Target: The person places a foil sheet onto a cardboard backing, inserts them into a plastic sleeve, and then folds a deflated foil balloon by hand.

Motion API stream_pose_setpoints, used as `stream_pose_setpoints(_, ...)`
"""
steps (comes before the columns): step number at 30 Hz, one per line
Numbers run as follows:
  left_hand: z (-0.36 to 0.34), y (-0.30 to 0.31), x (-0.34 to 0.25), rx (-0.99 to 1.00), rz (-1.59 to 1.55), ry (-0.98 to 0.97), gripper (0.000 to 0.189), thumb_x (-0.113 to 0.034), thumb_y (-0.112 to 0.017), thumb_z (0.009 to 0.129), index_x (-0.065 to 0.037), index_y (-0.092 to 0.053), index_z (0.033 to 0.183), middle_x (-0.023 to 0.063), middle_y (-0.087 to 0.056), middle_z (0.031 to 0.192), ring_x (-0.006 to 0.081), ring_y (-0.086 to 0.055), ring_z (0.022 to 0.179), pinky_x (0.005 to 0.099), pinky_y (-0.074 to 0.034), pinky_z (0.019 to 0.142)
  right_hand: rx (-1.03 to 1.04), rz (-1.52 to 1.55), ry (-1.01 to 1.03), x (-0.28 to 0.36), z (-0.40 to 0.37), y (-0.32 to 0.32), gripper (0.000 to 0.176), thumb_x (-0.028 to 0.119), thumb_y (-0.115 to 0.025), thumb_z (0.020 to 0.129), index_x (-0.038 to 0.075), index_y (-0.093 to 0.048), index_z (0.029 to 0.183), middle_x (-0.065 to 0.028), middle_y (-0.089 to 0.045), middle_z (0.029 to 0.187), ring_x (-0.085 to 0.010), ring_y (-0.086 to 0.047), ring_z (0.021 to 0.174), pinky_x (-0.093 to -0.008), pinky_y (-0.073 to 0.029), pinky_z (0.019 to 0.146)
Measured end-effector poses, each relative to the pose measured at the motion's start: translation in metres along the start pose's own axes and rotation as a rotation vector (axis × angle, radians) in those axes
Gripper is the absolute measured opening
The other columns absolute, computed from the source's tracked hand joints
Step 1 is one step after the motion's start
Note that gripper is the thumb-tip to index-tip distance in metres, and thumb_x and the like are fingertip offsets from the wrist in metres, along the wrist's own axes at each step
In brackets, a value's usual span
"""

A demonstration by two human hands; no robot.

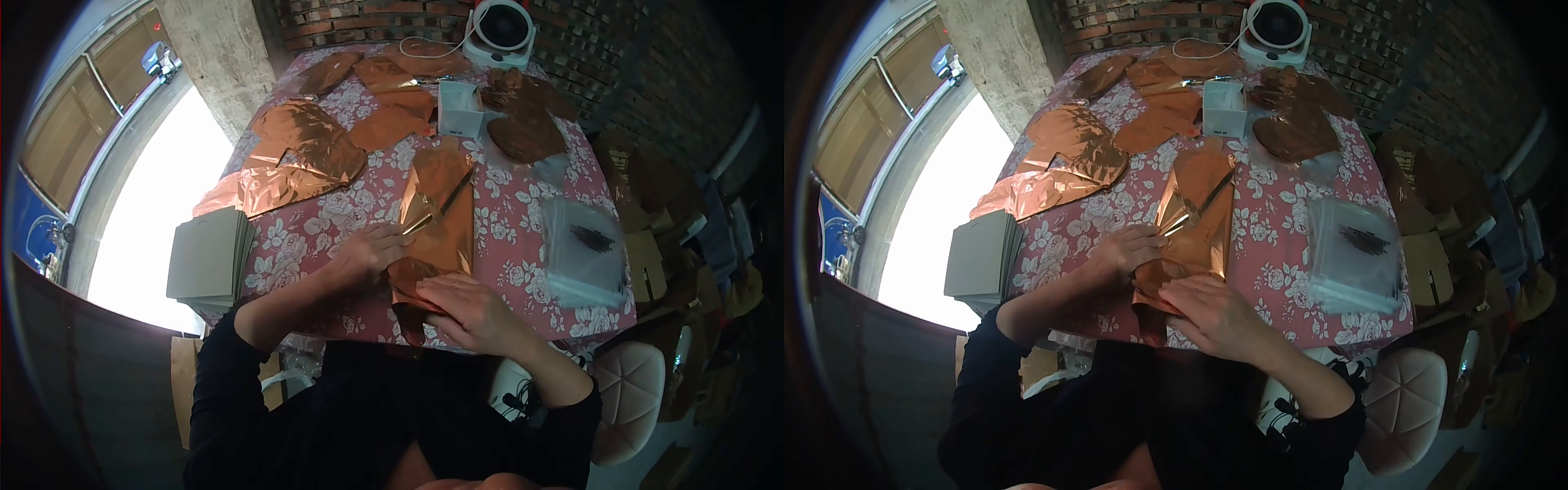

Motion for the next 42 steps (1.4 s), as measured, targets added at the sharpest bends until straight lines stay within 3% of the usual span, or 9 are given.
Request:
stream_pose_setpoints(3, 0.0, 0.007, 0.007, -0.056, -0.116, 0.126, 0.04, -0.004, -0.072, 0.062, 0.0, -0.067, 0.102, 0.0135, -0.067, 0.112, 0.0329, -0.061, 0.11, 0.042, -0.049, 0.095, 0.047, 0.125, -0.01, -0.007, -0.014, 0.025, 0.044, 0.012, -0.075, 0.077, -0.003, -0.061, 0.116, -0.02, -0.064, 0.116, -0.035, -0.061, 0.111, -0.0427, -0.048, 0.097)
stream_pose_setpoints(5, -0.002, 0.008, 0.006, -0.056, -0.11, 0.119, 0.041, -0.003, -0.073, 0.061, 0.0, -0.066, 0.102, 0.0139, -0.067, 0.112, 0.0332, -0.061, 0.11, 0.0419, -0.049, 0.095, -0.018, 0.217, -0.032, -0.035, -0.038, 0.039, 0.044, 0.012, -0.076, 0.076, -0.002, -0.061, 0.115, -0.0205, -0.064, 0.114, -0.0363, -0.063, 0.104, -0.043, -0.049, 0.091)
stream_pose_setpoints(7, -0.003, 0.01, 0.001, -0.049, -0.102, 0.113, 0.042, -0.003, -0.074, 0.06, 0.0, -0.066, 0.102, 0.0143, -0.067, 0.113, 0.0335, -0.062, 0.109, 0.0417, -0.049, 0.094, -0.116, -0.267, -0.304, -0.075, -0.061, 0.05, 0.041, 0.011, -0.075, 0.075, 0.0, -0.061, 0.112, -0.0194, -0.062, 0.111, -0.035, -0.061, 0.098, -0.0432, -0.049, 0.084)
stream_pose_setpoints(11, -0.006, 0.016, -0.008, -0.058, -0.134, 0.169, 0.04, -0.005, -0.074, 0.061, -0.001, -0.066, 0.1, 0.0136, -0.067, 0.112, 0.0328, -0.062, 0.11, 0.0425, -0.048, 0.095, -0.14, -0.523, -0.246, -0.061, -0.046, 0.036, 0.037, 0.008, -0.073, 0.074, 0.002, -0.061, 0.109, -0.0151, -0.06, 0.109, -0.0317, -0.058, 0.095, -0.0419, -0.048, 0.079)
stream_pose_setpoints(14, -0.006, 0.024, -0.023, -0.008, -0.17, 0.19, 0.04, -0.01, -0.076, 0.061, -0.001, -0.066, 0.099, 0.0132, -0.066, 0.112, 0.0319, -0.061, 0.111, 0.0433, -0.045, 0.098, -0.083, -0.606, -0.03, -0.041, -0.03, 0.015, 0.038, 0.009, -0.07, 0.075, 0.003, -0.061, 0.111, -0.0103, -0.058, 0.111, -0.0291, -0.056, 0.099, -0.0391, -0.048, 0.082)
stream_pose_setpoints(18, -0.009, 0.023, -0.044, 0.157, -0.132, 0.204, 0.057, -0.025, -0.082, 0.054, -0.003, -0.064, 0.102, 0.0185, -0.062, 0.116, 0.0369, -0.057, 0.115, 0.051, -0.037, 0.106, -0.029, -0.582, 0.046, -0.035, -0.026, 0.003, 0.037, 0.011, -0.068, 0.075, 0.004, -0.062, 0.11, -0.0097, -0.059, 0.113, -0.0276, -0.057, 0.101, -0.0382, -0.048, 0.083)
stream_pose_setpoints(24, -0.024, 0.01, -0.044, 0.084, -0.215, 0.135, 0.049, -0.021, -0.078, 0.06, -0.004, -0.063, 0.104, 0.0153, -0.063, 0.114, 0.033, -0.057, 0.114, 0.0528, -0.032, 0.109, 0.073, -0.498, 0.09, -0.034, -0.034, -0.016, 0.033, 0.009, -0.066, 0.073, 0.002, -0.066, 0.105, -0.0103, -0.062, 0.114, -0.0272, -0.058, 0.104, -0.0375, -0.049, 0.085)
stream_pose_setpoints(37, -0.016, 0.021, -0.036, 0.125, -0.222, 0.186, 0.049, -0.027, -0.08, 0.06, -0.005, -0.066, 0.102, 0.0122, -0.067, 0.107, 0.028, -0.061, 0.107, 0.0522, -0.029, 0.108, -0.028, -0.325, 0.003, -0.043, -0.039, -0.003, 0.037, 0.006, -0.075, 0.066, 0.003, -0.068, 0.103, -0.0108, -0.067, 0.111, -0.0279, -0.061, 0.104, -0.0384, -0.048, 0.088)
stream_pose_setpoints(42, -0.026, 0.003, -0.003, 0.049, -0.439, 0.378, 0.025, -0.017, -0.071, 0.072, -0.005, -0.068, 0.095, 0.0078, -0.068, 0.097, 0.0278, -0.062, 0.097, 0.0454, -0.036, 0.103, -0.048, -0.171, -0.132, -0.067, -0.041, -0.003, 0.036, 0.003, -0.075, 0.067, 0.005, -0.069, 0.103, -0.0105, -0.067, 0.108, -0.0272, -0.062, 0.102, -0.0378, -0.047, 0.087)
Point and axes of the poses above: each hand's wrist, its own z-axis towards the middle knuckle, its own y-axis out of the back of the hand, x = y × z, the point moved 10 cm from there along z, towards the middle knuckle
